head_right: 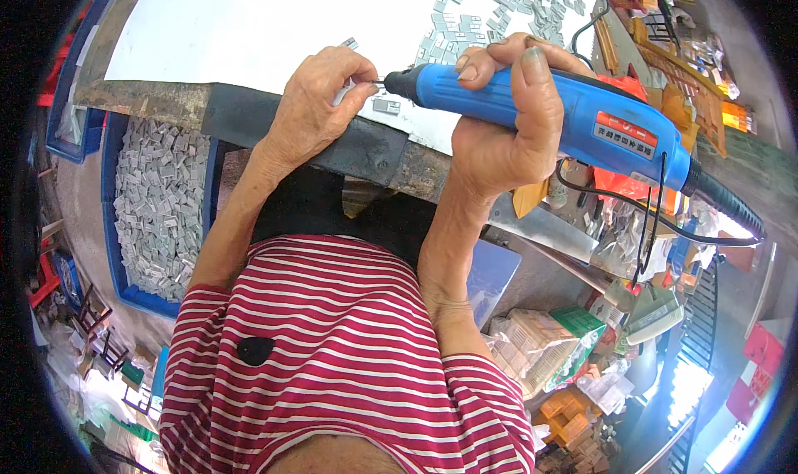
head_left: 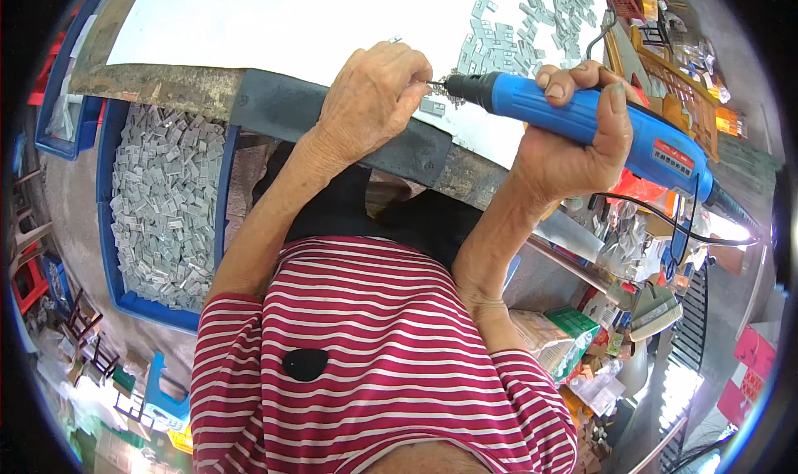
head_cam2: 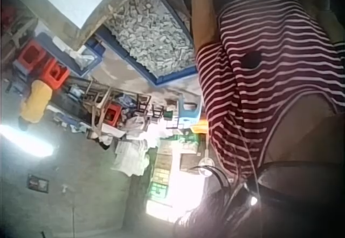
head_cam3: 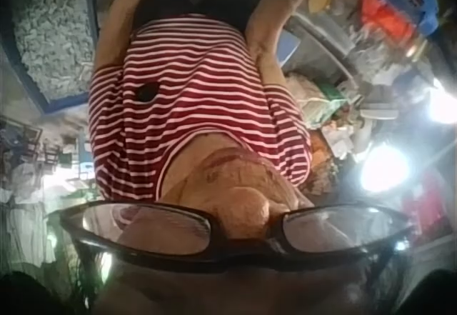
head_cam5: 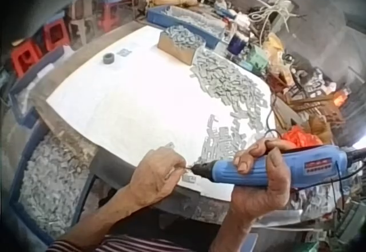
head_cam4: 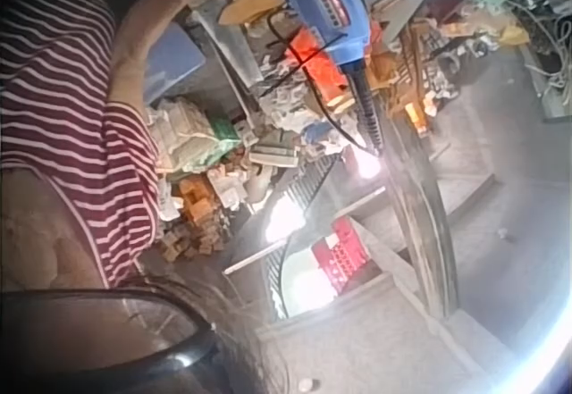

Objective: Assembling small metal components using a motorized screwdriver on a workbench.

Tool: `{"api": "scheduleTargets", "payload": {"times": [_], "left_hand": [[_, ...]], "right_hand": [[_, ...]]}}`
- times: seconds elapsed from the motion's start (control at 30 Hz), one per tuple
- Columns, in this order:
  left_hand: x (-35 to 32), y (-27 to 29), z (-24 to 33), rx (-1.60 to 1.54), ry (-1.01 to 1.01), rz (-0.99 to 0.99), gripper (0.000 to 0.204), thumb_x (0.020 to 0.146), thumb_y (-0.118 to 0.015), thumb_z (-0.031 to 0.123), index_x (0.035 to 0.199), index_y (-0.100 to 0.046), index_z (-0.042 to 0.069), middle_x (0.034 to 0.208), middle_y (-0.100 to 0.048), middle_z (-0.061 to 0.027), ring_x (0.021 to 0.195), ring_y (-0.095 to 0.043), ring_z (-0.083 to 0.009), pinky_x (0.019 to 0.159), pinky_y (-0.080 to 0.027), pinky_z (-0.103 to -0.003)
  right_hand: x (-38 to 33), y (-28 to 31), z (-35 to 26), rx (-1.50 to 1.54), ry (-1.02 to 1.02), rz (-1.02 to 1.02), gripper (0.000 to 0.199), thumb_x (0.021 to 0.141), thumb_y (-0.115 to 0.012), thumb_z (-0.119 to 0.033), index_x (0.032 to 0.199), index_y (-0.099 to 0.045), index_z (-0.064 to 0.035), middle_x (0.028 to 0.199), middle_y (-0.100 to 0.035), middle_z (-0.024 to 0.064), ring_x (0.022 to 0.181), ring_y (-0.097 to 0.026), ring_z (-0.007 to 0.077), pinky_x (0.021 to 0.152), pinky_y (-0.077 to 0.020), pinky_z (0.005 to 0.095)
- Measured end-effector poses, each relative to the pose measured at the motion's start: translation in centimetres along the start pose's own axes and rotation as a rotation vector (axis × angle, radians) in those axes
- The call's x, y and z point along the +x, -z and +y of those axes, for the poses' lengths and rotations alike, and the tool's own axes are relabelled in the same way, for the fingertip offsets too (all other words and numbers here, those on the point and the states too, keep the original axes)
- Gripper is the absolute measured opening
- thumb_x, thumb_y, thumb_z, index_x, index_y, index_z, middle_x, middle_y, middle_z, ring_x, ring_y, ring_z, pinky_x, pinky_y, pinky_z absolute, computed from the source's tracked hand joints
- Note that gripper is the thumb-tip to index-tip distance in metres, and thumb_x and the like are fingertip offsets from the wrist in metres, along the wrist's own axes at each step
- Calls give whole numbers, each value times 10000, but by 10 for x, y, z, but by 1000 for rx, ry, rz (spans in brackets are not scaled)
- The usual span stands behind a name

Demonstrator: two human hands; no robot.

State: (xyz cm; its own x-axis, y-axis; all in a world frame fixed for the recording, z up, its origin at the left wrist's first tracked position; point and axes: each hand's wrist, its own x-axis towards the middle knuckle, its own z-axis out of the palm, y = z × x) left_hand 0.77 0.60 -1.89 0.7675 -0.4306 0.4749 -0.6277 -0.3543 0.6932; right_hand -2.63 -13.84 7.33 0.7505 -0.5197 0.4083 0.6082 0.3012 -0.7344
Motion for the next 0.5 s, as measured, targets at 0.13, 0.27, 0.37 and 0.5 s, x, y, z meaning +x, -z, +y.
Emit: {"api": "scheduleTargets", "payload": {"times": [0.13, 0.27, 0.37, 0.5], "left_hand": [[-1, -1, 0, -5, 7, 1, 91, 779, -595, 107, 826, -575, 32, 758, -558, -67, 707, -530, -193, 675, -403, -317], [0, 1, 1, 2, -16, -3, 84, 777, -590, 93, 832, -568, 33, 777, -562, -72, 718, -528, -202, 675, -395, -316], [0, 0, 1, 24, -53, -33, 82, 770, -590, 66, 840, -559, 37, 801, -566, -70, 739, -526, -209, 676, -381, -319], [-1, -3, 0, 69, -82, -59, 104, 759, -597, 37, 849, -546, 39, 787, -554, -58, 743, -514, -209, 677, -366, -324]], "right_hand": [[0, -2, 0, -16, 6, 16, 207, 728, -569, -60, 905, -528, 39, 692, -569, 166, 497, -530, 216, 511, -438, 356], [1, -4, 0, -26, 20, 6, 205, 722, -585, -60, 889, -532, 46, 692, -568, 175, 492, -530, 220, 503, -446, 354], [1, -4, -2, -29, -2, -40, 205, 721, -579, -49, 891, -524, 53, 688, -563, 179, 487, -528, 216, 510, -449, 353], [3, -7, -2, -60, -6, -88, 213, 717, -570, -41, 897, -514, 59, 683, -558, 179, 479, -526, 208, 507, -450, 346]]}}
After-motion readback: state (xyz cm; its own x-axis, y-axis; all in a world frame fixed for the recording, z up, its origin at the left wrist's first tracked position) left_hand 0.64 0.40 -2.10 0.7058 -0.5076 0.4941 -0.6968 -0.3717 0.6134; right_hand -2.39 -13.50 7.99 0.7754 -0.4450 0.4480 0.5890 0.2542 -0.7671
